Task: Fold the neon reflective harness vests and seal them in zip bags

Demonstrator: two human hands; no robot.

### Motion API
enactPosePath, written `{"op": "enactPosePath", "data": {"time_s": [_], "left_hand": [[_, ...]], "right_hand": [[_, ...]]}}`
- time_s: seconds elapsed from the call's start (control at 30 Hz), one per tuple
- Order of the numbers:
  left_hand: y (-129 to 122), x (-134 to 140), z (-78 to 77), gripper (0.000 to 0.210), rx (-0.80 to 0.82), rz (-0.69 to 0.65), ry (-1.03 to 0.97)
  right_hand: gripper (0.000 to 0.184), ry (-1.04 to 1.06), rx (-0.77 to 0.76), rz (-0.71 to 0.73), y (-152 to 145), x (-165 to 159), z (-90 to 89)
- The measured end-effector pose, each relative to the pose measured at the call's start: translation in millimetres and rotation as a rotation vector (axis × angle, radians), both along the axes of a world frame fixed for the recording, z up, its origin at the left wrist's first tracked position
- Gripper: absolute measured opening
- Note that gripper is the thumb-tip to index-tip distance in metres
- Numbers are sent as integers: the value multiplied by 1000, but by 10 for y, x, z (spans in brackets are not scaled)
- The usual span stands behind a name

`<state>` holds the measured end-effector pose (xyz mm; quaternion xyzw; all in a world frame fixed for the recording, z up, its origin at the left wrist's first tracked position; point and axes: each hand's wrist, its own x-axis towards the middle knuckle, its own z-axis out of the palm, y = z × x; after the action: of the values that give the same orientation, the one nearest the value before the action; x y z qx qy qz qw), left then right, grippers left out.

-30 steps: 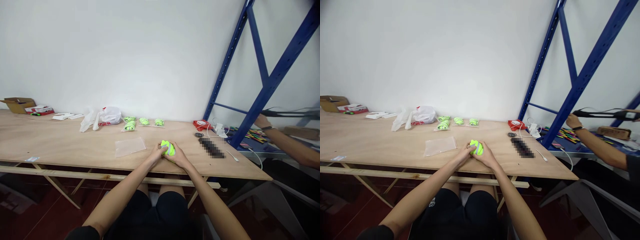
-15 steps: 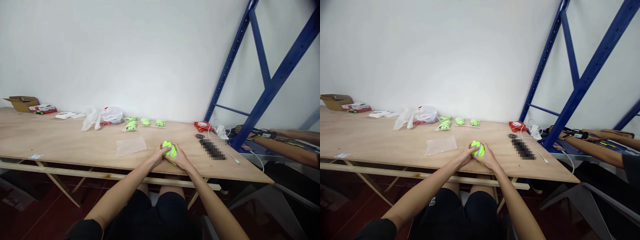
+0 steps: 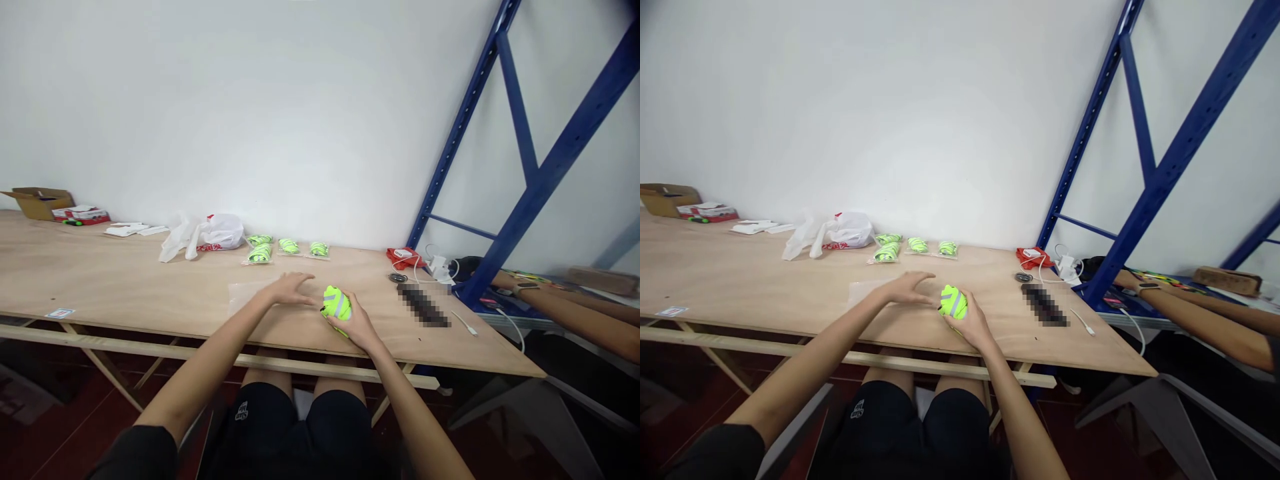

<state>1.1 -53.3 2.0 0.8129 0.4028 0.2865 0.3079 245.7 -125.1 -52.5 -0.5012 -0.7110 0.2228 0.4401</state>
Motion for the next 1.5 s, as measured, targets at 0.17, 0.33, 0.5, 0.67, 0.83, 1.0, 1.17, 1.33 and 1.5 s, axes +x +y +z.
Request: {"op": "enactPosePath", "data": {"time_s": [0.17,0.33,0.5,0.67,0.83,1.0,1.17,1.33,1.5], "left_hand": [[327,-531,104,137,-62,219,524],[443,-545,33,138,-148,136,537],[241,-356,37,129,-86,8,425],[0,-231,1,116,-19,-130,262],[-37,-138,-132,127,-13,-117,285],[-68,-93,-92,132,-13,-108,477],[-171,-97,89,125,56,-203,482],[-235,-30,165,118,177,-301,437],[-265,72,140,113,276,-370,417]], "right_hand": [[68,-19,-9,-34,-5,-18,9],[69,-69,66,-46,-23,-9,-20],[70,-88,84,-57,-16,18,-54],[68,-105,81,-98,-1,46,-67],[69,-100,60,-125,-37,74,-69],[69,-94,57,-139,-60,99,-68],[70,-66,62,-54,-104,132,-35],[72,-16,-5,127,-180,150,111],[65,-159,-180,343,-122,166,435]]}}
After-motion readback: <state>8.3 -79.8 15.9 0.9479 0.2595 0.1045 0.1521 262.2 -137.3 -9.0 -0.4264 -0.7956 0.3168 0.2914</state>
